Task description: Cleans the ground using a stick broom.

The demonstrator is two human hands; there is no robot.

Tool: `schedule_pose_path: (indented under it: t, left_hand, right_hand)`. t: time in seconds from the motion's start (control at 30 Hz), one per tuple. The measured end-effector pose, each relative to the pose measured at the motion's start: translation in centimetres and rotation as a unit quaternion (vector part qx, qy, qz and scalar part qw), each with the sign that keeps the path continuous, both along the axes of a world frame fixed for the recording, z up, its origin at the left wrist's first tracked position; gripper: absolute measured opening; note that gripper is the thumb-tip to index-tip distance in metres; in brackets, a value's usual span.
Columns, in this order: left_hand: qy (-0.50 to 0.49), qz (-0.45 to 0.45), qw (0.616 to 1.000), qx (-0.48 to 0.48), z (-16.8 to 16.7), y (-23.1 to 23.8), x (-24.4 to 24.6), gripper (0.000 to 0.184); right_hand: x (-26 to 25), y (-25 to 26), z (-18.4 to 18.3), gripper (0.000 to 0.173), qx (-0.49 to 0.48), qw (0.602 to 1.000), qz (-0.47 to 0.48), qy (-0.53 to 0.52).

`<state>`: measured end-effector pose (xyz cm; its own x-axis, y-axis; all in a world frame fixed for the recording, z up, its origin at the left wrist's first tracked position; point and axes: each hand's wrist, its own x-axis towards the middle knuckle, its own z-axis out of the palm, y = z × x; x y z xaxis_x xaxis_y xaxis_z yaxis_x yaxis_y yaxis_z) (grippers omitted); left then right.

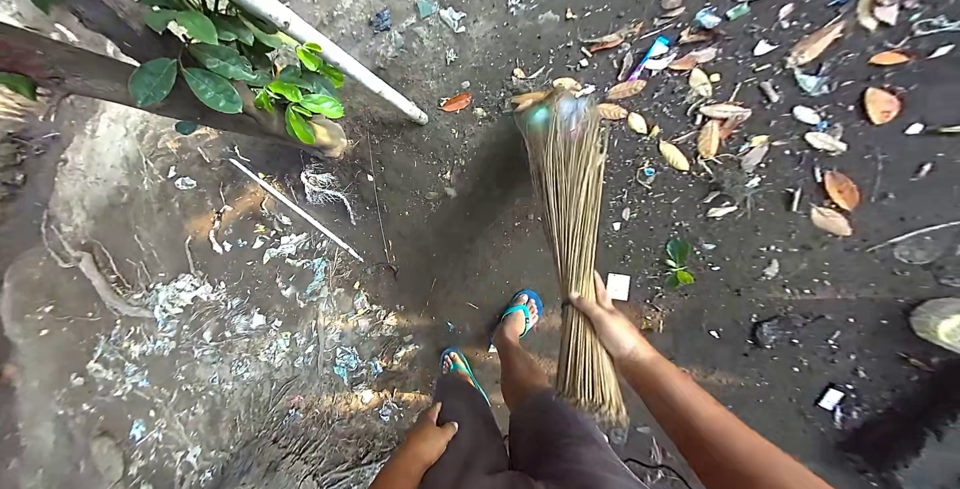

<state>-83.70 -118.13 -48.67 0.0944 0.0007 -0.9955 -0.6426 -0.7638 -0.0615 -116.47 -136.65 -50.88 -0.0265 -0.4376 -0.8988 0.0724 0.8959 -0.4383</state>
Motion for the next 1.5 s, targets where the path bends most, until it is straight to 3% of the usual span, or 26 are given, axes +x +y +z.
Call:
schedule_pose_path:
  t: [0.1, 0.17, 0.27, 0.37, 0.5, 0.57, 0.67, 0.77, 0.83, 0.9, 0.97, 1.03, 1.1, 1.17, 1.27, 1.37, 1.43, 1.5]
  left_hand:
    - [0.026, -0.082, 0.996, 0.020, -0.2, -1.2, -1.1, 0.083]
    - [0.020, -0.142, 0.989, 0.023, -0.2, -2.5, -1.7, 0.088]
    - [0.004, -0.194, 0.981, 0.011, 0.2, -4.6, -1.8, 0.092]
    - [-0.010, -0.218, 0.976, -0.016, 1.5, -6.1, -1.2, 0.095]
    - [-0.014, -0.224, 0.975, -0.006, 1.6, -7.3, 1.5, 0.098]
    - [-0.012, -0.252, 0.968, 0.001, 0.5, -8.0, 2.7, 0.101]
    - [0.000, -0.319, 0.948, 0.003, -0.7, -11.2, 4.1, 0.106]
    - [0.010, -0.334, 0.943, 0.001, -0.9, -14.1, 7.0, 0.104]
    - [0.023, -0.333, 0.943, 0.000, -1.0, -15.4, 8.7, 0.104]
    - [0.032, -0.351, 0.936, -0.001, -1.3, -16.7, 10.1, 0.104]
    - [0.037, -0.363, 0.931, -0.002, -1.7, -17.4, 11.2, 0.105]
    - [0.037, -0.351, 0.936, -0.002, -1.7, -18.5, 12.6, 0.108]
    - [0.033, -0.341, 0.940, -0.007, -2.1, -19.6, 14.1, 0.111]
    - [0.030, -0.341, 0.940, -0.011, -2.6, -20.5, 14.9, 0.112]
    - [0.034, -0.362, 0.931, -0.001, -2.6, -21.6, 14.6, 0.113]
    - [0.038, -0.367, 0.929, 0.009, -2.4, -23.1, 13.6, 0.112]
    - [0.041, -0.373, 0.927, 0.016, -2.4, -23.7, 12.9, 0.112]
    - [0.045, -0.381, 0.924, 0.009, -2.1, -24.3, 12.1, 0.112]
  right_hand:
    - [3.5, 3.3, 4.8, 0.083, 0.066, 0.991, -0.007, -0.118]
    - [7.0, 5.2, 5.3, 0.078, 0.127, 0.963, -0.002, -0.240]
    - [14.0, 5.3, 2.8, 0.088, 0.173, 0.936, 0.125, -0.281]
    - [19.2, 3.0, -2.1, 0.083, 0.185, 0.935, 0.184, -0.239]
    - [14.3, -1.0, -4.7, 0.059, 0.089, 0.985, 0.005, -0.149]
    - [11.1, -2.2, -3.2, 0.066, 0.059, 0.993, -0.056, -0.084]
    - [10.7, -2.7, 1.3, 0.087, 0.050, 0.998, -0.045, -0.021]
    - [13.9, -1.7, 6.8, 0.092, 0.077, 0.993, -0.034, -0.082]
    - [16.8, -1.4, 8.0, 0.088, 0.097, 0.979, -0.027, -0.178]
    - [21.1, -2.8, 6.3, 0.085, 0.115, 0.962, 0.006, -0.250]
    - [24.5, -6.0, 3.0, 0.081, 0.121, 0.959, 0.054, -0.250]
    - [25.1, -10.3, 0.1, 0.064, 0.081, 0.979, 0.043, -0.182]
    - [22.2, -14.7, -1.6, 0.050, 0.029, 0.994, -0.028, -0.097]
    - [19.3, -17.8, -1.9, 0.056, 0.004, 0.995, -0.096, -0.017]
    - [18.6, -16.6, -0.9, 0.082, -0.006, 0.992, -0.121, 0.024]
    - [20.3, -11.8, 4.1, 0.089, 0.004, 0.989, -0.135, -0.068]
    - [21.5, -9.5, 7.7, 0.081, 0.039, 0.973, -0.157, -0.163]
    - [23.0, -9.1, 7.9, 0.077, 0.046, 0.954, -0.120, -0.272]
